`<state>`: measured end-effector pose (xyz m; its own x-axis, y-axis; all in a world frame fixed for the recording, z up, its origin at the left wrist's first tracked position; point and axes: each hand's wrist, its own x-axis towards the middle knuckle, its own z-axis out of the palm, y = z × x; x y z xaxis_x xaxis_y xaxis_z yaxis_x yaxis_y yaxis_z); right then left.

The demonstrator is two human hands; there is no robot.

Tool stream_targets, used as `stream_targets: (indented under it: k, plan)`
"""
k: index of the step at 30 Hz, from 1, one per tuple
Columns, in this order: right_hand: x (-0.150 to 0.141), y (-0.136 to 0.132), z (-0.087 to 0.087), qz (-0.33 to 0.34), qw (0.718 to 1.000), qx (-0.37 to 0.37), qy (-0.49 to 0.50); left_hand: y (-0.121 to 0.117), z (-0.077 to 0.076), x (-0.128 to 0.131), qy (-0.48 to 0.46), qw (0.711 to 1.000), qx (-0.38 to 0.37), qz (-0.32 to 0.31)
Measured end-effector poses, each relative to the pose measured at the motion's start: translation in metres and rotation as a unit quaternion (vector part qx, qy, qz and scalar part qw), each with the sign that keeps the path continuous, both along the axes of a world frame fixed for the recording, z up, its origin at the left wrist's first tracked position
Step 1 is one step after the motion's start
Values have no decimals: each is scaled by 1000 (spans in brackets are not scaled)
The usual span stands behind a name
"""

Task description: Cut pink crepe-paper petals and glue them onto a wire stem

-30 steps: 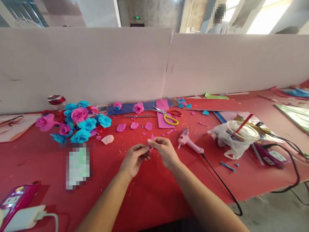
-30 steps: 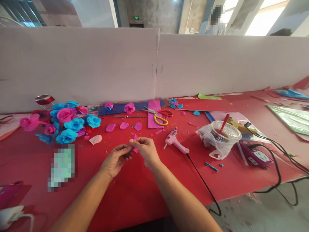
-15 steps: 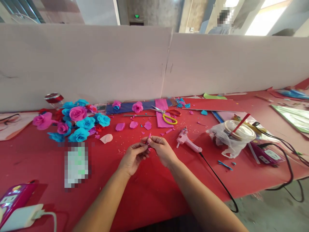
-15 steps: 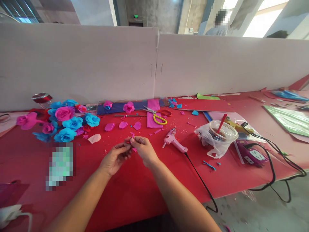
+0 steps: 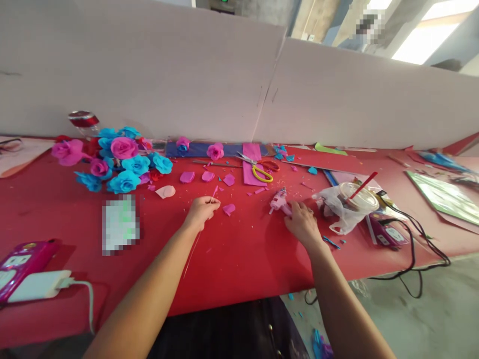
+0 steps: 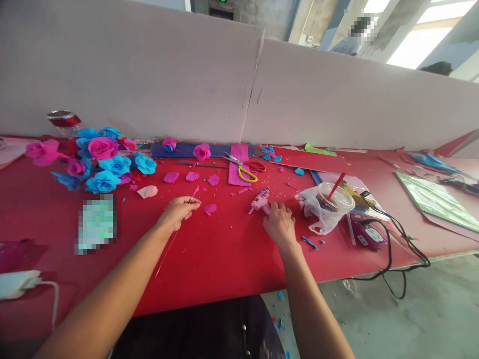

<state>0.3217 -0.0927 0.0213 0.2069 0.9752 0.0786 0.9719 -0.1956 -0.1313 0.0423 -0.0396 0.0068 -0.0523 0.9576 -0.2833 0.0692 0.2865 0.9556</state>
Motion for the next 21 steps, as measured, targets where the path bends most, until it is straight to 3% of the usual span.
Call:
stream_targets:
  k: [5,11,15,17,19,21]
  plan:
    - [0,8,-4,34,999,17,-13,19,-2,22,94,994,33,-35]
    - [-1,7,-1,44,998,48,-16,22,10,30,145,988,25,-36]
    - [-2,3,-1,44,988,138,61,15,23,24,106,994,0,-12]
    - [-7,1,1,17,978,137,155,9,30,21,62,998,-27,-19]
    - [-15,-1,4,-21,943,104,315,3,35,19,10,997,-59,-38]
    - [-26,-4,9,-37,868,78,490,-3,37,18,-36,994,-87,-55]
